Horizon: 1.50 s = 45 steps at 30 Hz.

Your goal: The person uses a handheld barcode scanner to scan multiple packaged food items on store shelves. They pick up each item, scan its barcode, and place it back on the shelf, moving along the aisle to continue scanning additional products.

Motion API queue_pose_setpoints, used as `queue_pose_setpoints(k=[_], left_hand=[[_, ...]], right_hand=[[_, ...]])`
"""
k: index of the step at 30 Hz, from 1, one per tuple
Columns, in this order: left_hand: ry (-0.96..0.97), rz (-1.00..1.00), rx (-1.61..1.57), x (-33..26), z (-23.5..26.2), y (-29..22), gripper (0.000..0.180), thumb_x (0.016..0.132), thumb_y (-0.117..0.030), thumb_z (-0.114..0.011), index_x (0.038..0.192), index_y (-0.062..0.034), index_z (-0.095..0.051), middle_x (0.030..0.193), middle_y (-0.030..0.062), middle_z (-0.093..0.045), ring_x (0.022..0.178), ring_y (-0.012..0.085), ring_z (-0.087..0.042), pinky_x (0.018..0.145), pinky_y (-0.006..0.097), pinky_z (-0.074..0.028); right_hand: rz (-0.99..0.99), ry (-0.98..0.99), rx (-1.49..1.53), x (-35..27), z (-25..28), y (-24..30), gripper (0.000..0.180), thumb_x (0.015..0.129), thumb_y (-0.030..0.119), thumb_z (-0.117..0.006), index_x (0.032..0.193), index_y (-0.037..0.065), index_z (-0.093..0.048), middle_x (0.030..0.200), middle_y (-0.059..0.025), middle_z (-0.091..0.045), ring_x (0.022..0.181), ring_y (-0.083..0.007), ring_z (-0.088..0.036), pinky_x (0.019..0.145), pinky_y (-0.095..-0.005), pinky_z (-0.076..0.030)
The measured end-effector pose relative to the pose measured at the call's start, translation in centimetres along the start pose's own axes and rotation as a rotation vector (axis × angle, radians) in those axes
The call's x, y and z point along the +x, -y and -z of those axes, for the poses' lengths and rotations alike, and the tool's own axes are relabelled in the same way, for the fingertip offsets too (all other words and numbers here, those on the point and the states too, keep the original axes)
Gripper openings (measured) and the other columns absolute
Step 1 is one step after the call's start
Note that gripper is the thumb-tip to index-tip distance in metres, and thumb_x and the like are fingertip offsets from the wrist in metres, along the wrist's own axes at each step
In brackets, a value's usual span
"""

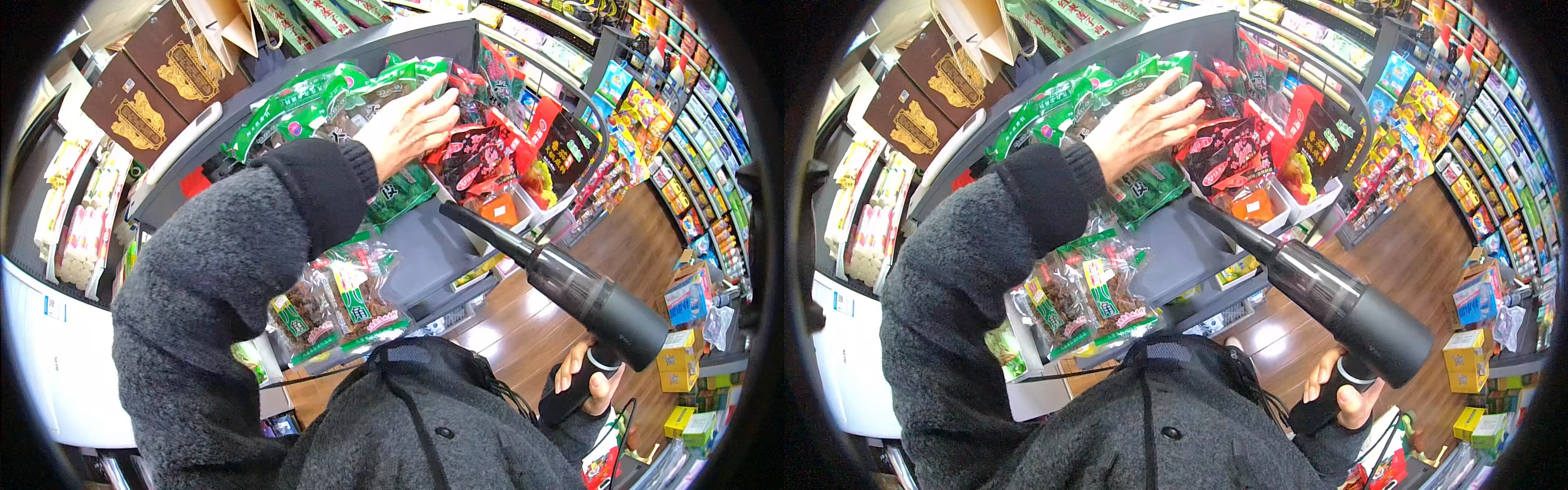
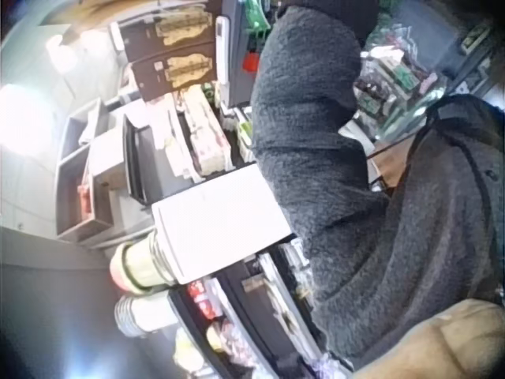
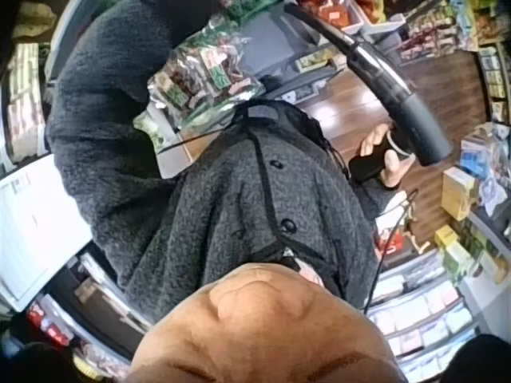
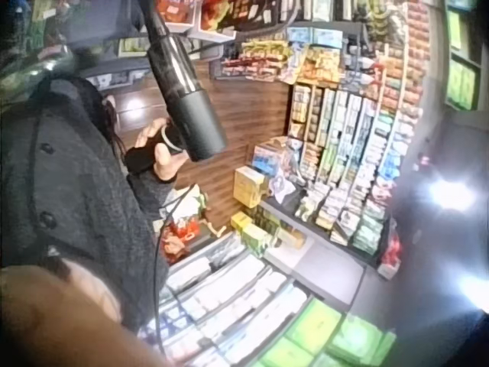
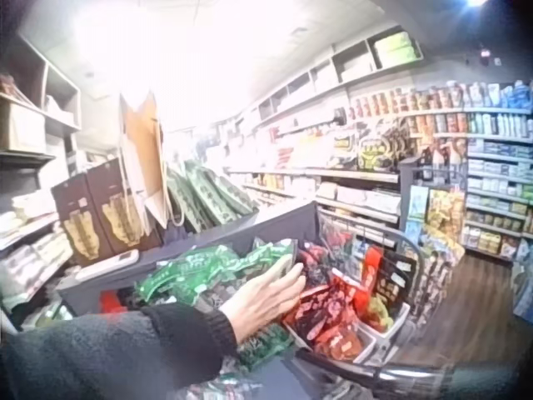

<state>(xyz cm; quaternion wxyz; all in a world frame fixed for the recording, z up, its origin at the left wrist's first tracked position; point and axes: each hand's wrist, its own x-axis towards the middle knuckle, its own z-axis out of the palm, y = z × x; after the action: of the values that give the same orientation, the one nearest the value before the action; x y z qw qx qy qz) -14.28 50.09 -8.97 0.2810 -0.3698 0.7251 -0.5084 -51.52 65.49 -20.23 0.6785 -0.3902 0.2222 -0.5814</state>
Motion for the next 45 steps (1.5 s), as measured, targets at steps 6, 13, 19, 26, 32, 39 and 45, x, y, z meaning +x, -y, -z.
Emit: queue_pose_setpoints(k=[6, 13, 19, 26, 32, 39, 45], left_hand=[[-0.143, 0.074, -0.194, -3.4, 0.8, 0.2, 0.056, 0.083, -0.019, -0.058, 0.136, -0.0165, -0.04, 0.14, 0.0055, -0.042, 0.138, 0.0241, -0.035, 0.121, 0.051, -0.017], [0.06, 0.272, -0.532, -8.4, 6.4, -2.2, 0.059, 0.07, -0.019, -0.07, 0.126, -0.0101, -0.051, 0.133, 0.0142, -0.049, 0.132, 0.0301, -0.041, 0.117, 0.057, -0.02], [0.564, 0.342, -0.984, -13.0, 15.7, -9.7, 0.099, 0.062, -0.049, -0.082, 0.147, -0.0226, -0.038, 0.157, 0.0163, -0.023, 0.138, 0.0456, -0.029, 0.11, 0.069, -0.023], [0.228, 0.781, -0.862, -15.9, 12.0, -16.2, 0.06, 0.081, -0.02, -0.067, 0.139, -0.024, -0.051, 0.137, 0.013, -0.045, 0.121, 0.0337, -0.046, 0.095, 0.059, -0.039], [0.017, 1.008, -0.883, -13.7, 7.4, -16.6, 0.056, 0.079, -0.006, -0.056, 0.133, -0.021, -0.057, 0.081, 0.0065, -0.038, 0.07, 0.0219, -0.049, 0.061, 0.036, -0.043], [0.089, 1.067, -1.156, -12.3, 7.4, -16.8, 0.068, 0.078, 0.0, -0.062, 0.142, -0.0183, -0.048, 0.102, 0.0143, -0.05, 0.092, 0.0301, -0.054, 0.084, 0.041, -0.047], [0.213, 0.846, -1.069, -19.0, 10.6, -16.0, 0.068, 0.068, -0.003, -0.064, 0.134, -0.0153, -0.053, 0.133, 0.0159, -0.049, 0.131, 0.037, -0.041, 0.108, 0.061, -0.028]], right_hand=[[-0.154, 0.072, 0.014, 2.2, 0.8, -1.3, 0.063, 0.075, 0.015, -0.074, 0.126, -0.006, -0.044, 0.079, -0.0187, -0.057, 0.057, -0.0291, -0.06, 0.048, -0.0381, -0.053], [-0.248, 0.208, 0.002, 6.0, 0.9, -1.4, 0.056, 0.077, 0.018, -0.074, 0.118, -0.007, -0.045, 0.079, -0.017, -0.056, 0.057, -0.0264, -0.06, 0.048, -0.0362, -0.052], [-0.285, 0.286, 0.01, 9.1, 2.3, -1.3, 0.055, 0.079, 0.02, -0.072, 0.119, -0.006, -0.045, 0.08, -0.0157, -0.055, 0.058, -0.0248, -0.059, 0.047, -0.0346, -0.052], [-0.357, 0.317, 0.048, 12.1, 3.5, -1.0, 0.056, 0.08, 0.022, -0.071, 0.12, -0.007, -0.044, 0.08, -0.0162, -0.055, 0.057, -0.0253, -0.06, 0.048, -0.0356, -0.053], [-0.386, 0.374, 0.079, 13.4, 4.7, -0.2, 0.056, 0.083, 0.021, -0.067, 0.124, -0.007, -0.04, 0.083, -0.0157, -0.053, 0.058, -0.0249, -0.058, 0.048, -0.0353, -0.052], [-0.304, 0.308, 0.315, 11.4, 7.8, 1.1, 0.055, 0.09, 0.022, -0.06, 0.129, -0.004, -0.031, 0.089, -0.0152, -0.05, 0.059, -0.0246, -0.057, 0.046, -0.0344, -0.052], [-0.322, 0.362, 0.332, 9.2, 7.2, 0.7, 0.055, 0.091, 0.022, -0.06, 0.129, -0.004, -0.031, 0.088, -0.015, -0.05, 0.059, -0.0249, -0.058, 0.045, -0.0339, -0.054]])
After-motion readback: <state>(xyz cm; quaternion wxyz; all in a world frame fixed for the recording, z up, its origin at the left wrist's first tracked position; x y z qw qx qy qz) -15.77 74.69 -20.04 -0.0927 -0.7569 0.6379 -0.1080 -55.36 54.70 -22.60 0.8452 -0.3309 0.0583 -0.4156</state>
